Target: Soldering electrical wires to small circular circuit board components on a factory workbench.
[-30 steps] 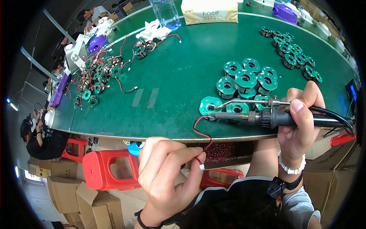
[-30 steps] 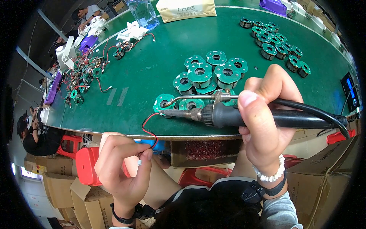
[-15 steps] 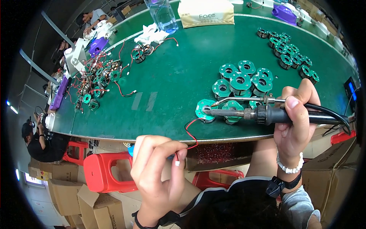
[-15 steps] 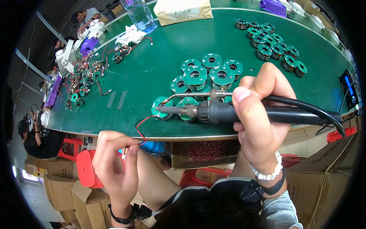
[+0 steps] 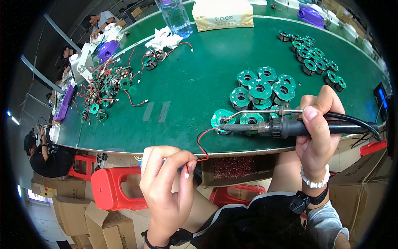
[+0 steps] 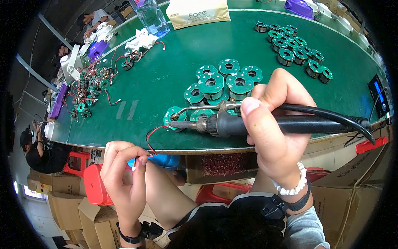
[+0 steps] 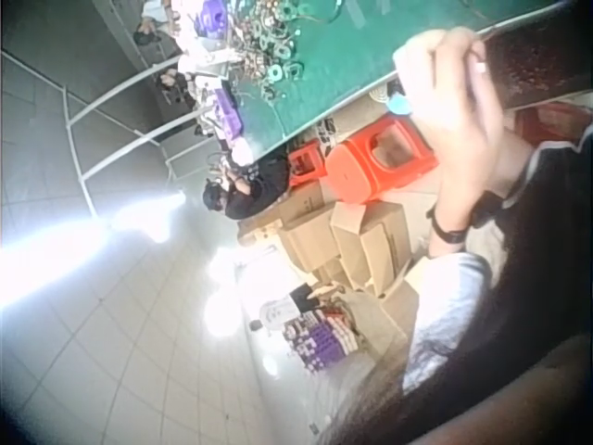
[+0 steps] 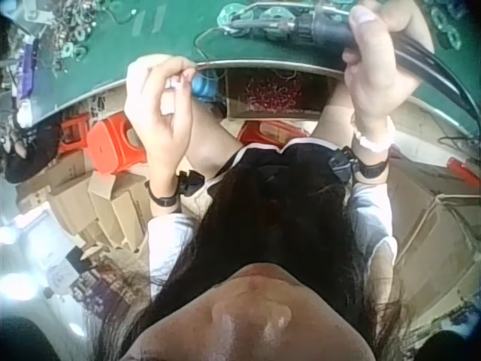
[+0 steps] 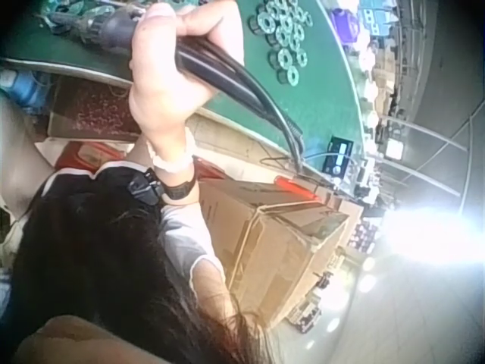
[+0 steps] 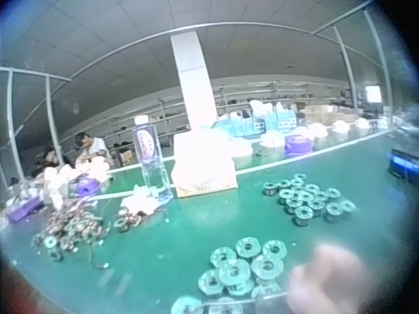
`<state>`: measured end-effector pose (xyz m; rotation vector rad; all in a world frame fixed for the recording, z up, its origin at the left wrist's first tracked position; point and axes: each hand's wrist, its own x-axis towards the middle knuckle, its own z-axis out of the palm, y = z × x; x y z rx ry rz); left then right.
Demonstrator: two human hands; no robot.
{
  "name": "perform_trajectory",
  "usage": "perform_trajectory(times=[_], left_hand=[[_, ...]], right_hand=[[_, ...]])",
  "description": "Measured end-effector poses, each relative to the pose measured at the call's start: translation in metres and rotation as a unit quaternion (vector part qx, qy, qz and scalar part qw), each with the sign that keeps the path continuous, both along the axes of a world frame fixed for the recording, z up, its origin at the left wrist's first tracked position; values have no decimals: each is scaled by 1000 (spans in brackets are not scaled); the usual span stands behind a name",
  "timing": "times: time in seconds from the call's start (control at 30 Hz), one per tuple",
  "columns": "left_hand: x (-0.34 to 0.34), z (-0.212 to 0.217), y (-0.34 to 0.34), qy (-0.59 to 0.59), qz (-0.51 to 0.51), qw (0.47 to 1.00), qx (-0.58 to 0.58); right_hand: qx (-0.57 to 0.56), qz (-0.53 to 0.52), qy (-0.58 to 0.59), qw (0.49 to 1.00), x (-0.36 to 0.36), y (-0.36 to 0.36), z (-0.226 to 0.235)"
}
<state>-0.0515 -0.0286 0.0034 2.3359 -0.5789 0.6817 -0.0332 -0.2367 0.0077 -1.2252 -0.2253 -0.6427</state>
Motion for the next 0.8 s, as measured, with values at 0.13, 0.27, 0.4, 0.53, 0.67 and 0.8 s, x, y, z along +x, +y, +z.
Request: perform_trajectory(times=[0.13,0.27,0.4,0.53,0.67,0.8], left_hand=[[0,0,0,-1,0,1000,-3],[1,0,0,-5,1,1000,1],[1,0,0,-7,2,1000,-1],[2,0,0,-9,3,1000,8],[1,1,-2,-8,4,1000,3],[0,1,-2,-6,4,1000,0]], right_hand=[[-1,-1,-4,1000,0,2,1],[-6,3,-6,1000,1,1,0],[-6,12,-5,1000,1,1,0],[-5,16,-2,1000,2,1,1],[-6,23,-9,1000,2,0,1],[-17,21,-8,1000,0,-1,1]])
